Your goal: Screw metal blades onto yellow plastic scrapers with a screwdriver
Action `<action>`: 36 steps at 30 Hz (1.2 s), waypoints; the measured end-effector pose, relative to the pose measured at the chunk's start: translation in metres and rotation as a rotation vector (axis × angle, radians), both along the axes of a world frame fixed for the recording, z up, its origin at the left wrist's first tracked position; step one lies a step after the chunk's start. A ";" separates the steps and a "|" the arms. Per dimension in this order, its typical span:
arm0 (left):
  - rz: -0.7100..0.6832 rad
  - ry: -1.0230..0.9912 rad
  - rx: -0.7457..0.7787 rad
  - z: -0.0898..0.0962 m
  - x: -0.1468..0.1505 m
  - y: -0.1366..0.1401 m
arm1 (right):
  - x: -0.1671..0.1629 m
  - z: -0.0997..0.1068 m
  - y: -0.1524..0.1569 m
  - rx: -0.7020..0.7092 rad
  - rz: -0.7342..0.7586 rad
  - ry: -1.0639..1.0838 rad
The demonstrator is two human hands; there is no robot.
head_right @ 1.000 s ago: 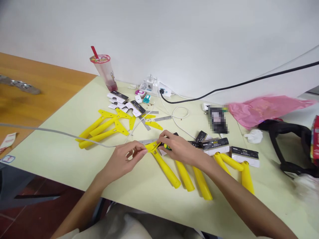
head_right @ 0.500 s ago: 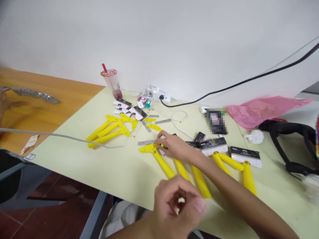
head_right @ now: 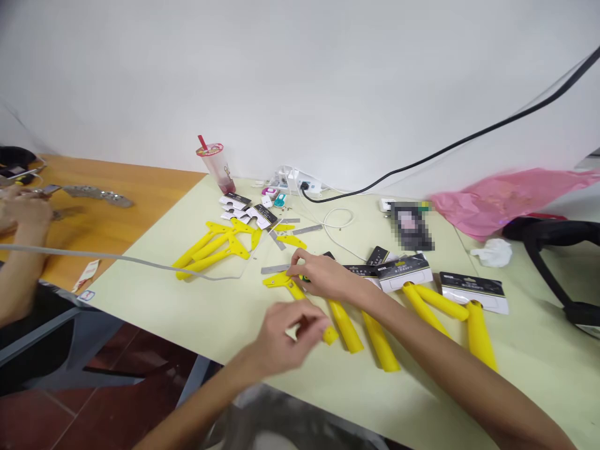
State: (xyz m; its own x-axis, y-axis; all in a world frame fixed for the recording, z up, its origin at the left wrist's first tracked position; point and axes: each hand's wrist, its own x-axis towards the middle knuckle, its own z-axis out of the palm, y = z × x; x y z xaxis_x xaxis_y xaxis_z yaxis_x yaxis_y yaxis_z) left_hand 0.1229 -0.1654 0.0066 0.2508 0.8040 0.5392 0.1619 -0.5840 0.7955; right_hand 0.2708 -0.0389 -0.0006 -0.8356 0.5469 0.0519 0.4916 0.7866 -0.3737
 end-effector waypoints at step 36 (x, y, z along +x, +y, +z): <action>-0.219 0.610 -0.071 -0.041 -0.120 0.122 | 0.020 0.016 0.003 0.081 -0.012 -0.205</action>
State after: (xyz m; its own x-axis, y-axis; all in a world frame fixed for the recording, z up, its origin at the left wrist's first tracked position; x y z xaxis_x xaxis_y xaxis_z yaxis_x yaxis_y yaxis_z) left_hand 0.0028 -0.0432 -0.0344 0.6569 0.7280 0.1960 0.4800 -0.6044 0.6359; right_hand 0.2910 -0.0358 0.0150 -0.8266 0.5578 -0.0744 0.5603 0.8036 -0.2006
